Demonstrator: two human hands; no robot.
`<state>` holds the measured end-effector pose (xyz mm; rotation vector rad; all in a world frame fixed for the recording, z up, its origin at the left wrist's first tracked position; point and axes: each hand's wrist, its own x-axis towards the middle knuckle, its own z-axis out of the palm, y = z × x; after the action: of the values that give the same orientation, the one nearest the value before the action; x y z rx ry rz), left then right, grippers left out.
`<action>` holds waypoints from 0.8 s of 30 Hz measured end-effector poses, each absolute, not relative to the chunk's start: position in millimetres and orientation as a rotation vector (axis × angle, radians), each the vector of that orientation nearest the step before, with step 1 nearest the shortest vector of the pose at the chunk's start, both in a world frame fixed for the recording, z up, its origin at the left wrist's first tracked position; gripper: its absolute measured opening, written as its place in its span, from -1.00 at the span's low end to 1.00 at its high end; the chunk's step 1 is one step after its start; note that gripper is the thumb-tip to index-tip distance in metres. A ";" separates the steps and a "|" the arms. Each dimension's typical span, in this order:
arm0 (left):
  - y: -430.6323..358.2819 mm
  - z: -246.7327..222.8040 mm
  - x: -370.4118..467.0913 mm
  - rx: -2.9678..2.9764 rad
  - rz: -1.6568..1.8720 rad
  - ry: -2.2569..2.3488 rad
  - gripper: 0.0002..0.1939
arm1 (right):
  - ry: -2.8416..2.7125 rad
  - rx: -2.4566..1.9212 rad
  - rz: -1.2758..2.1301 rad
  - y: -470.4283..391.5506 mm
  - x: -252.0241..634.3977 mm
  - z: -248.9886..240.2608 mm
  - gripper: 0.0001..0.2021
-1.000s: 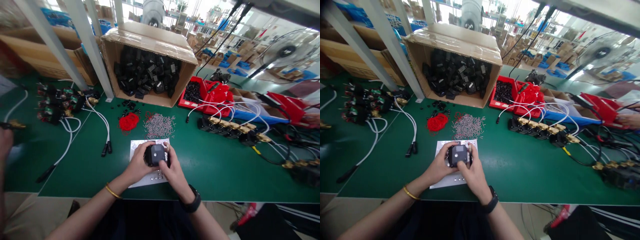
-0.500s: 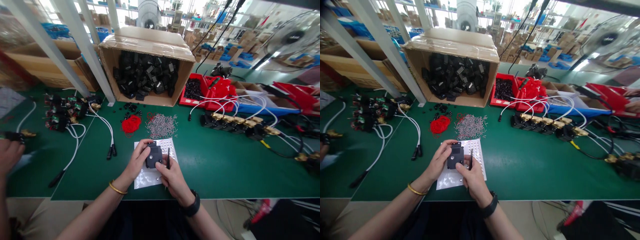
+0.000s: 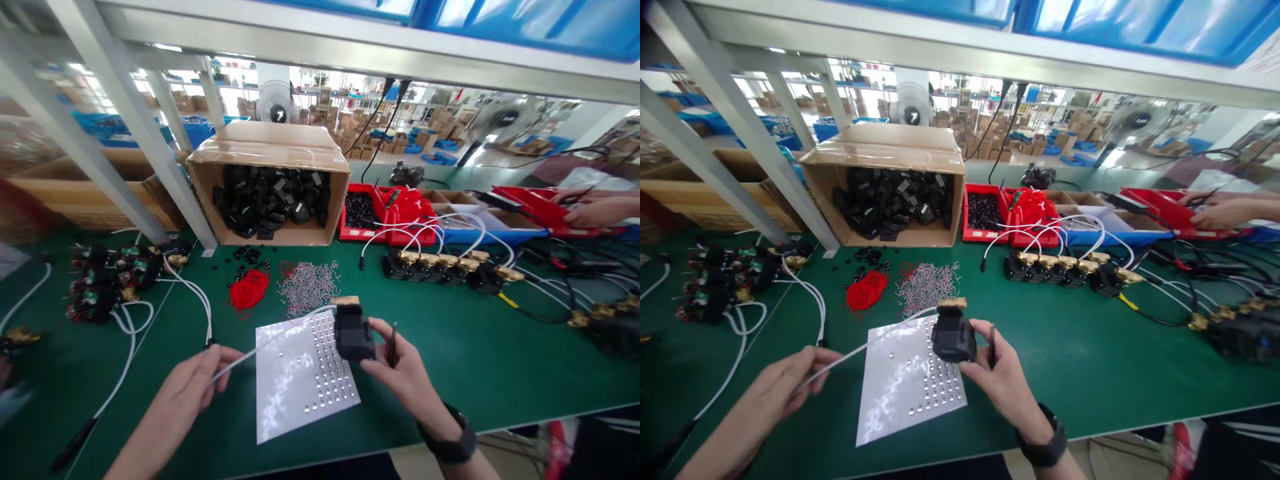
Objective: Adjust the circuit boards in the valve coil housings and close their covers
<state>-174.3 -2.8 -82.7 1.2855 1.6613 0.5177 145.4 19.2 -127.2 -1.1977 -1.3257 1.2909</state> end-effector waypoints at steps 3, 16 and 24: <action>30.3 -80.2 -186.1 1.634 0.410 1.984 -0.51 | -1.918 -1.283 0.666 23.2 139.4 -141.7 -0.64; 163.3 -108.1 -135.4 2.234 0.292 1.674 -0.64 | -2.282 -1.257 0.425 25.6 140.9 -143.0 -0.75; 207.6 -146.2 -45.3 2.461 0.070 1.371 -0.64 | -1.870 -2.082 0.415 133.6 113.2 -143.2 -0.70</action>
<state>-45.3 207.6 -146.2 2.4610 1.3711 0.0704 113.2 133.6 -143.2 -2.0818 -1.8700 0.4146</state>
